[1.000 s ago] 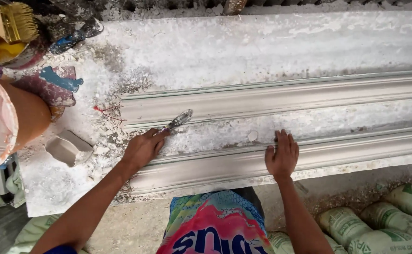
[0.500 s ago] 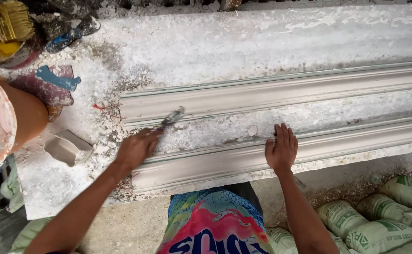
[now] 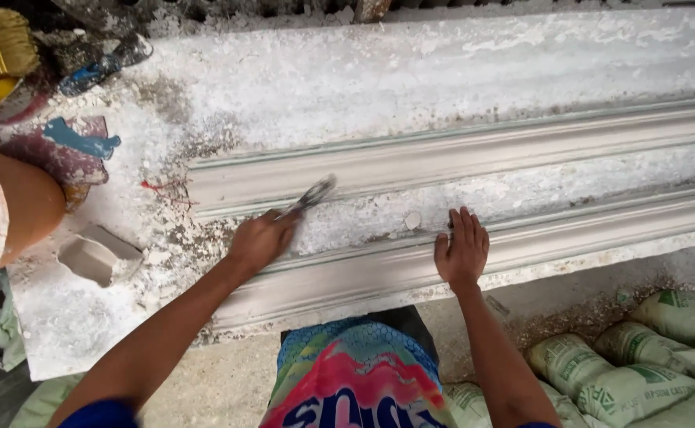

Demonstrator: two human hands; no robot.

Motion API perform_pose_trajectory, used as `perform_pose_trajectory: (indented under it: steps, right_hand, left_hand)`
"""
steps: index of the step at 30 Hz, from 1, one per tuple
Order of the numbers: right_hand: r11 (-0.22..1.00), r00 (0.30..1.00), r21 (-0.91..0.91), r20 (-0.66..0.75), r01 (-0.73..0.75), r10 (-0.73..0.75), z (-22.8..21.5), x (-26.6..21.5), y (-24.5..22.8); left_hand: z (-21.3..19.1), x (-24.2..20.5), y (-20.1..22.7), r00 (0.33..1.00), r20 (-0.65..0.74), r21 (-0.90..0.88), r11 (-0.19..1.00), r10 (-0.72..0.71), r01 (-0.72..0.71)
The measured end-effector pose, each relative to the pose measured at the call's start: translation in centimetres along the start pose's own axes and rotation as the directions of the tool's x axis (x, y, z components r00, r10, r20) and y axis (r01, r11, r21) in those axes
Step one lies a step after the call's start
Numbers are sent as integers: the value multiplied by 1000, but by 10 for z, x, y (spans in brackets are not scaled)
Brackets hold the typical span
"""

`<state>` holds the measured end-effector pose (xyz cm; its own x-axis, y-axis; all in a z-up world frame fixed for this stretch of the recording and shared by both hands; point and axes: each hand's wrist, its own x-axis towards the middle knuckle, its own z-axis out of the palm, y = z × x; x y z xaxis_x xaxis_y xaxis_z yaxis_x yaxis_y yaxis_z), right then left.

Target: The person uses a small metal scraper to remove dried white residue from the surface and grooves of long white molded plaster strips. They repeatedly scrape along the length of the strips, occasionally lifting and repositioning them to access different areas.

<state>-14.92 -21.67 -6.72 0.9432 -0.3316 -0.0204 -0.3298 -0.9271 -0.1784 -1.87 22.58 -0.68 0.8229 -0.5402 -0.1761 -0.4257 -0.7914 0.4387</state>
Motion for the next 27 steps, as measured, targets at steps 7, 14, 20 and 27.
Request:
perform_pose_trajectory:
  steps: [7,14,20,27]
  right_hand:
    - [1000,1000,1,-15,10,-10,-2,2,3]
    - [1000,1000,-19,-26,13,-13,3,4,5]
    - [1000,996,8,-80,27,-26,-2,4,0]
    - [998,992,-3,-110,56,-56,3,1,3]
  left_hand:
    - [-23,-7,13,998,61,-16,1000,-1,2]
    - [32,50,57,1000,-2,-82,997,15,-15]
    - [2,25,43,999,13,28,999,-45,45]
    - [65,100,123,994,-78,-66,995,74,-79]
